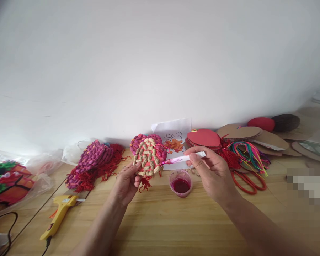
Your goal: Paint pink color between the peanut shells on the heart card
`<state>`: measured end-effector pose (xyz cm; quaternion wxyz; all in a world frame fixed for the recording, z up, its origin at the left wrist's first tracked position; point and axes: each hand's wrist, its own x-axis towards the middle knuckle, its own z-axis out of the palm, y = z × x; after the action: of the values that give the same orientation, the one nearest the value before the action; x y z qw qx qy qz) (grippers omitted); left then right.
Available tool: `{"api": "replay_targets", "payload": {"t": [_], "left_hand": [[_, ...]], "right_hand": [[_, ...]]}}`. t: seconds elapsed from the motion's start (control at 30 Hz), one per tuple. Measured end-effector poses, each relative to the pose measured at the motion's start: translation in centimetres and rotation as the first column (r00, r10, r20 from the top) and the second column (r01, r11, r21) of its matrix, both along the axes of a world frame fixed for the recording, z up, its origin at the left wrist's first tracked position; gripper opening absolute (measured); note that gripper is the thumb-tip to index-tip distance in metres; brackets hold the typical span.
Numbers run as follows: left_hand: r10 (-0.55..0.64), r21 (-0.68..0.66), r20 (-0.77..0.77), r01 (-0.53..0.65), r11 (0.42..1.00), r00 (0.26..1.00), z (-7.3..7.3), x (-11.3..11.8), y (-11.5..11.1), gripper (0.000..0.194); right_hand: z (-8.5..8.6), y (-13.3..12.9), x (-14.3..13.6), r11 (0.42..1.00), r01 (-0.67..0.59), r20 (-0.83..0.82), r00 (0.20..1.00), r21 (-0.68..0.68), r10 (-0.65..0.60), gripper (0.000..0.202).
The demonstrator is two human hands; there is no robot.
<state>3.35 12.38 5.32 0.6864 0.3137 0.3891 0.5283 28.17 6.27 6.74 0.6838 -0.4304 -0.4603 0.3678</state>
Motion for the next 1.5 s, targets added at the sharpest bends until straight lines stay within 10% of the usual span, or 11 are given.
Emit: {"api": "replay_targets", "payload": {"t": [0.83,1.13,1.5], "left_hand": [[0.011,0.032,-0.024,-0.01,0.999,1.0,0.4,0.1,-0.5,0.036],[-0.006,0.19,-0.214,0.047,0.981,0.977,0.6,0.4,-1.4,0.034],[0.036,0.247,-0.281,0.036,0.968,0.959,0.5,0.7,-2.0,0.035]], "right_hand": [[0.1,0.2,0.4,0.991,0.127,0.118,0.984,0.038,-0.131,0.014],[1.0,-0.8,-0.4,0.976,0.181,0.376,0.902,0.123,-0.214,0.011],[0.2,-1.1,-1.1,0.909,-0.047,0.665,0.698,0.415,-0.267,0.03]]}}
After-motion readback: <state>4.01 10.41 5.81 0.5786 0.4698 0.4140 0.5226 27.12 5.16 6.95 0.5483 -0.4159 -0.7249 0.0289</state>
